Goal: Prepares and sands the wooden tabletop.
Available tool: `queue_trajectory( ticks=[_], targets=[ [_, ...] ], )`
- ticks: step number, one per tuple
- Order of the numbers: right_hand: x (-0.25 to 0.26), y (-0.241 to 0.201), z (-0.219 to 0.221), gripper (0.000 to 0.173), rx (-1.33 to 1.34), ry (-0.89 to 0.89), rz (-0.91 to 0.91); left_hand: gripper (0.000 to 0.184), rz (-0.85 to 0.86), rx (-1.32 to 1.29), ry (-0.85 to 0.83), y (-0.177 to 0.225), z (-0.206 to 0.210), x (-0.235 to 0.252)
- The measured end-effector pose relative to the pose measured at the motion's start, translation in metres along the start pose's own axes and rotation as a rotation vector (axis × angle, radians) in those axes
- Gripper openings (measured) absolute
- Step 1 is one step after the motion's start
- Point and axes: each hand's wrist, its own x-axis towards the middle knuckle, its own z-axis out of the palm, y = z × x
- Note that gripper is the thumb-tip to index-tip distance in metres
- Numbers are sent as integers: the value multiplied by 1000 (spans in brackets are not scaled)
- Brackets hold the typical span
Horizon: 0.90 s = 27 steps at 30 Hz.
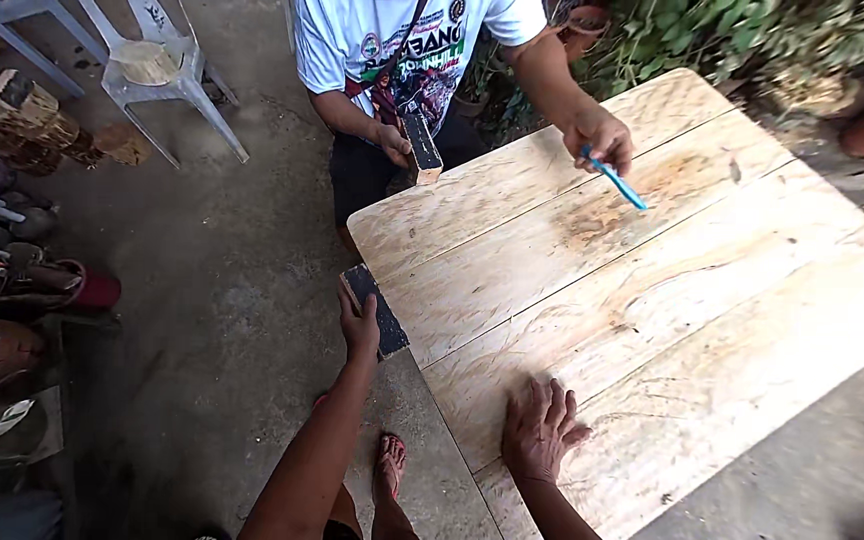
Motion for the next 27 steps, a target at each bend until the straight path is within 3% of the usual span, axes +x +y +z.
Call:
queue_trajectory(
  ticks=[5,10,16,22,24,27],
  targets=[
    [-1,1,0,65,-12,-13,-4,78,26,15,-29,-11,0,25],
    [-1,0,0,64,-16,-28,-2,81,29,-26,-95,-24,-4,-33],
    [-4,1,0,62,-26,-29,8,84,45,-26,-86,-33,-5,-35],
    [-1,0,0,62,-17,-30,4,83,-55,232,-353,-43,-61,-80],
    [-2,0,0,62,-13,-39,14,78,-49,207,-263,-35,-64,-74],
    [-1,0,-1,61,-6,-37,18,76,-29,40,-69,-6,-36,-23]
  ],
)
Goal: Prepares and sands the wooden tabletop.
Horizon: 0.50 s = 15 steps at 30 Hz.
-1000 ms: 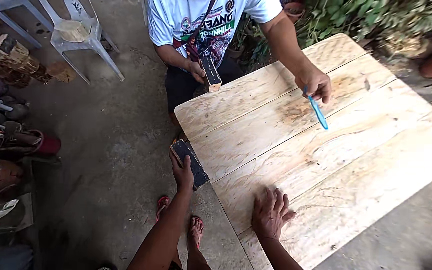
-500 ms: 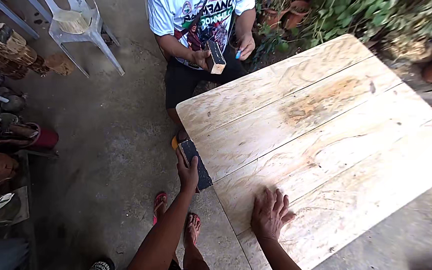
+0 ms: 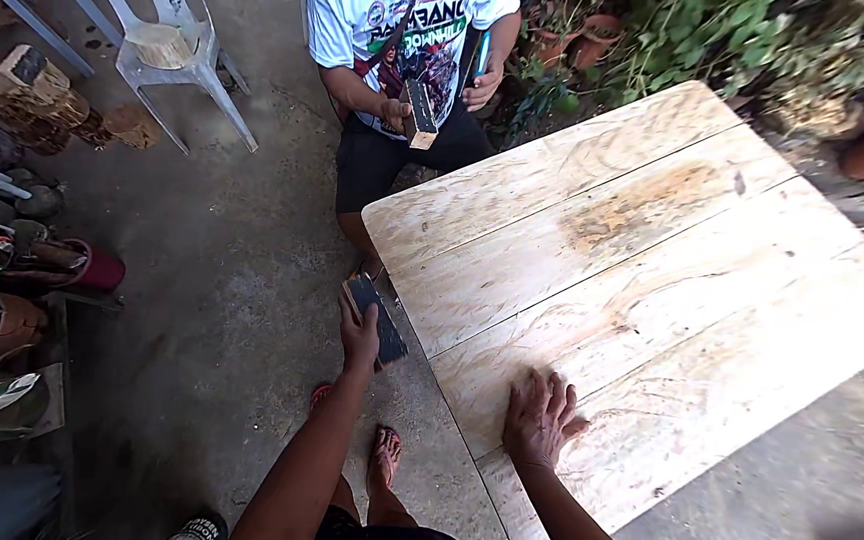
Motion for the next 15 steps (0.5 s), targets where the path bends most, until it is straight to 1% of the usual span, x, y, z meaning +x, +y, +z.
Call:
queue_trajectory(
  ticks=[2,4,6,9,11,13,14,15],
  targets=[
    [0,-1,0,62,1,1,4,76,-11,-71,24,14,16,35],
    [0,0,-2,62,-9,-4,11,79,-28,-60,-7,14,30,41],
    [2,1,-1,61,3,-20,21,84,8,50,-16,3,34,24],
    [1,2,0,61,17,-4,30,93,95,211,-77,-21,26,-21],
    [1,2,-1,61,18,14,33,91,81,308,-184,-26,8,-50],
    [-1,2,-2,60,37,28,24,86,83,388,-305,-23,-16,-66],
    [-3,3,-3,59,56,53,3,84,88,419,-336,-18,-26,-68],
    [-3,2,-5,57,86,92,-28,82,111,429,-333,-12,-33,-66]
  ],
)
